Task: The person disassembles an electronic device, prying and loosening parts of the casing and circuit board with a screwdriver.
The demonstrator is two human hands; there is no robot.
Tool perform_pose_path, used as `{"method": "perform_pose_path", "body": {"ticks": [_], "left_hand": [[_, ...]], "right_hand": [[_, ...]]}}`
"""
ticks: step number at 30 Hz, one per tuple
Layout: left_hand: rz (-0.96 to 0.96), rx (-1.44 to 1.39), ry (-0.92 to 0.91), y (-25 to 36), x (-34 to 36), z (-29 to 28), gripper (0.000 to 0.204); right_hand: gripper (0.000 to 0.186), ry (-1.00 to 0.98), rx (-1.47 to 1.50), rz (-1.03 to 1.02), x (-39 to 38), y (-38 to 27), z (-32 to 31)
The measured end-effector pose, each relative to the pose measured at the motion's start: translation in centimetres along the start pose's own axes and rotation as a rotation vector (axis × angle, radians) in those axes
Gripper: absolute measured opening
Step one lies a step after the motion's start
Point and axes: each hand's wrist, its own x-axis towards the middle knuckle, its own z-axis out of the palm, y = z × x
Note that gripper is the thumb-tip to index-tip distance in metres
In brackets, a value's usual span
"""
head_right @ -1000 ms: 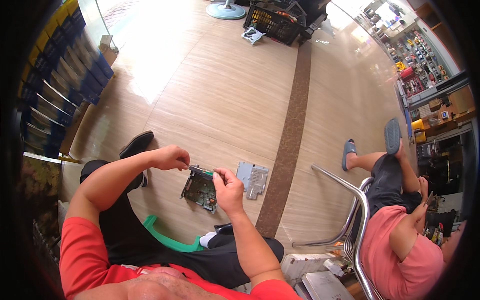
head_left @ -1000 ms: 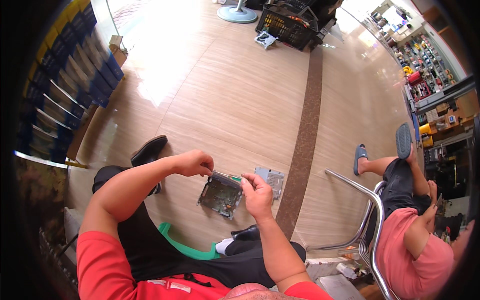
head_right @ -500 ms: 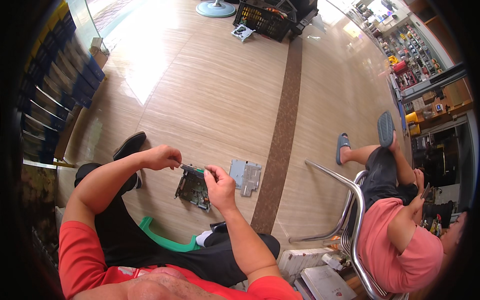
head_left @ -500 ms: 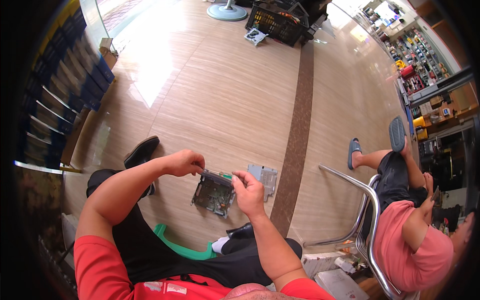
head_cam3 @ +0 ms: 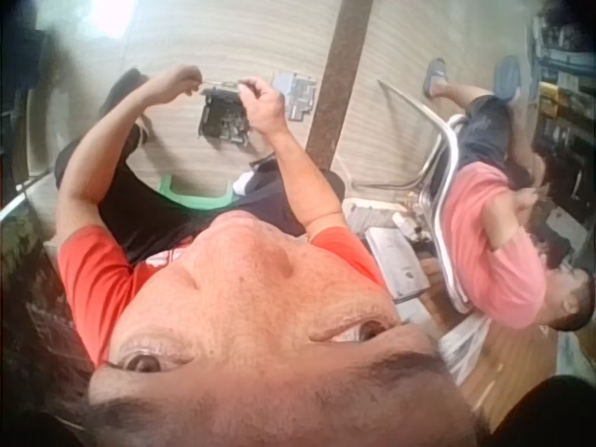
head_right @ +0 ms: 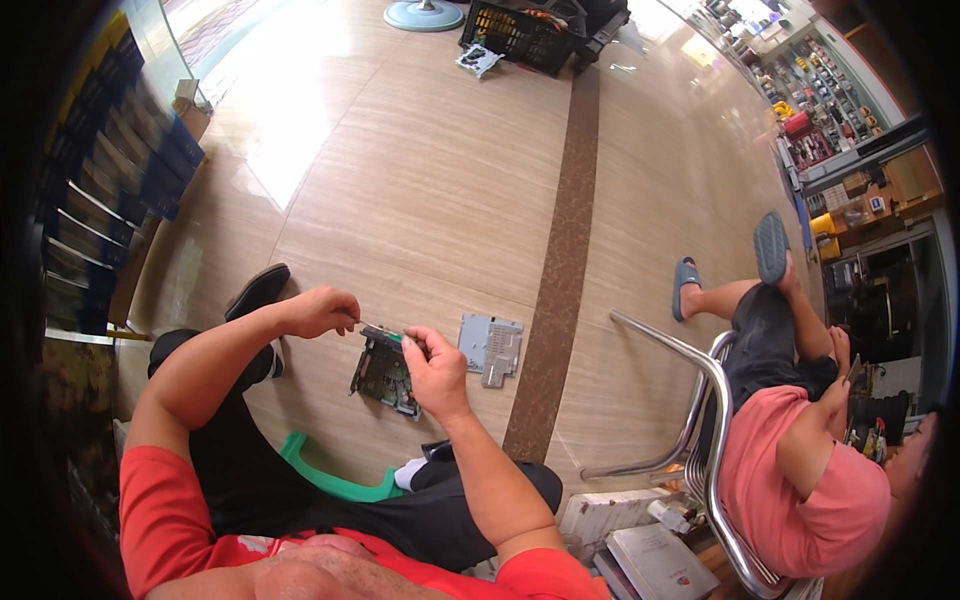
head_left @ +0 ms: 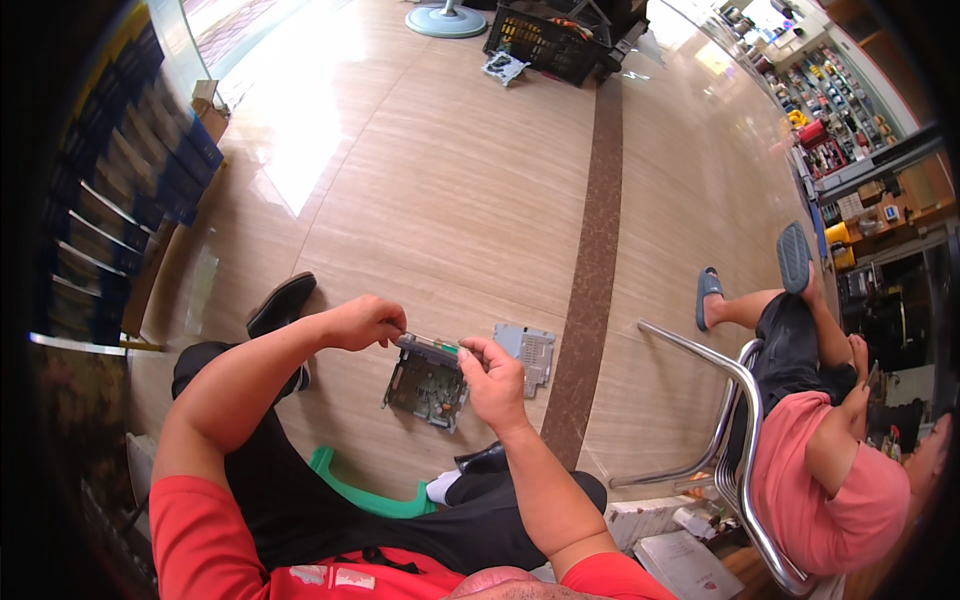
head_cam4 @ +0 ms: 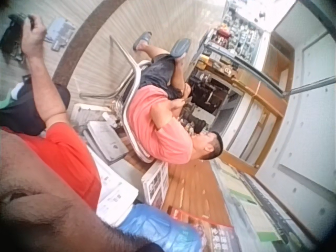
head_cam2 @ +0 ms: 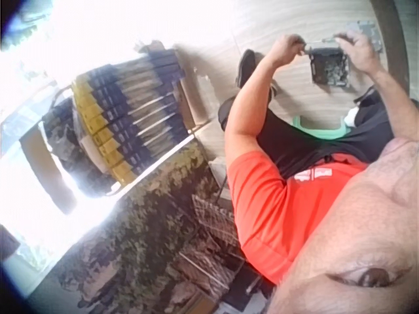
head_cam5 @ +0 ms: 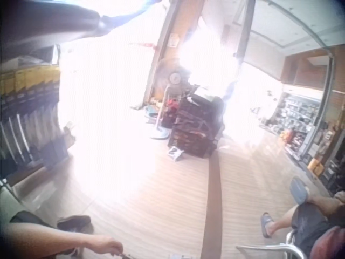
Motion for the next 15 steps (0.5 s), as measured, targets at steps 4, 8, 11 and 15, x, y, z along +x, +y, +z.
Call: {"method": "perform_pose_path", "body": {"ticks": [4,8,11,15], "left_hand": [[0.021,-0.063,0.002,-0.3,0.0,0.0,0.014],[-0.004,-0.126,0.029,-0.2,-0.2,0.0,0.014],[-0.014,-0.13,0.032,-0.1,-0.2,0.2,0.013],[-0.025,-0.102,0.052,-0.2,-0.3,0.3,0.013]], "right_hand": [[0.018,0.032,0.03,0.026,0.1,0.2,0.0],[0.019,0.027,0.026,0.007,0.3,-0.1,-0.2],[0.019,0.018,0.052,-0.012,0.4,-0.4,-0.3],[0.022,0.022,-0.023,0.008,0.4,-0.9,-0.7]]}}
